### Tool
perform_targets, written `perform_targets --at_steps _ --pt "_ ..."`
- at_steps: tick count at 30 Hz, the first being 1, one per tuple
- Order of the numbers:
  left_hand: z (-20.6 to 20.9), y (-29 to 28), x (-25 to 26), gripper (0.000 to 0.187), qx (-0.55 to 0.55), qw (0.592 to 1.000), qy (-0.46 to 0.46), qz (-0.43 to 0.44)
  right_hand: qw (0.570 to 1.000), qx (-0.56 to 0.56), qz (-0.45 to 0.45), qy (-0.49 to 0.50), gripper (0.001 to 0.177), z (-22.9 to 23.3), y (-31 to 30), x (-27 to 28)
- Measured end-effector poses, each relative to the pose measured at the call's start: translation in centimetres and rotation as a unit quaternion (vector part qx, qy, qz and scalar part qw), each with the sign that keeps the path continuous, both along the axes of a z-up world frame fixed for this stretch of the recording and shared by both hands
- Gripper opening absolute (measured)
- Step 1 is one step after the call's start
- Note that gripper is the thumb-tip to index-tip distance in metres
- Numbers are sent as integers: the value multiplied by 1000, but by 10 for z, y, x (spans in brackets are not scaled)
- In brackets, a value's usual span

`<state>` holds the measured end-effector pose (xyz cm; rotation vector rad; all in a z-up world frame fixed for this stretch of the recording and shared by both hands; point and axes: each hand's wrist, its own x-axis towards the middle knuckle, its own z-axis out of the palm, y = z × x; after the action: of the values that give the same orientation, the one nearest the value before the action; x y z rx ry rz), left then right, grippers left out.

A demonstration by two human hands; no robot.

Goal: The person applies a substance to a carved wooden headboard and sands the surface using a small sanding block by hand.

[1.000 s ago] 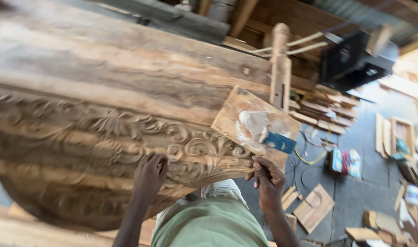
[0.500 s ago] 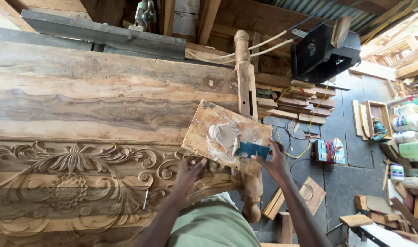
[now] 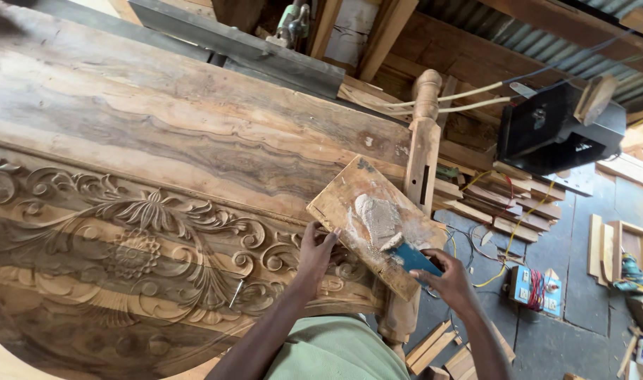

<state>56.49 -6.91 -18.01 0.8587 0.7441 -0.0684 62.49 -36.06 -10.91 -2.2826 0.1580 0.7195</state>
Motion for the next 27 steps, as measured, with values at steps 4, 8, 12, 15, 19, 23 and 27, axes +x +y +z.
perform_targets --at_steps 4,8,12,15,19,23,27 --pt "-1 12 0 39 -61 997 47 17 980 143 116 -71 60 30 10 -7" --pt "-6 38 -26 43 -109 992 -3 71 961 196 171 -99 61 51 36 -6" --pt "-13 73 -39 55 -46 985 7 166 923 145 304 -186 76 55 75 2" --pt "-16 95 -43 60 1 979 26 203 887 128 386 -220 82 47 108 6" --pt "-25 106 -50 58 133 977 -9 167 834 97 484 -247 80 23 147 6" --pt "-31 105 -45 84 77 977 127 155 777 -29 569 -268 80 2 177 4" --pt "-32 104 -39 91 82 976 97 177 750 -102 599 -260 81 5 184 -3"
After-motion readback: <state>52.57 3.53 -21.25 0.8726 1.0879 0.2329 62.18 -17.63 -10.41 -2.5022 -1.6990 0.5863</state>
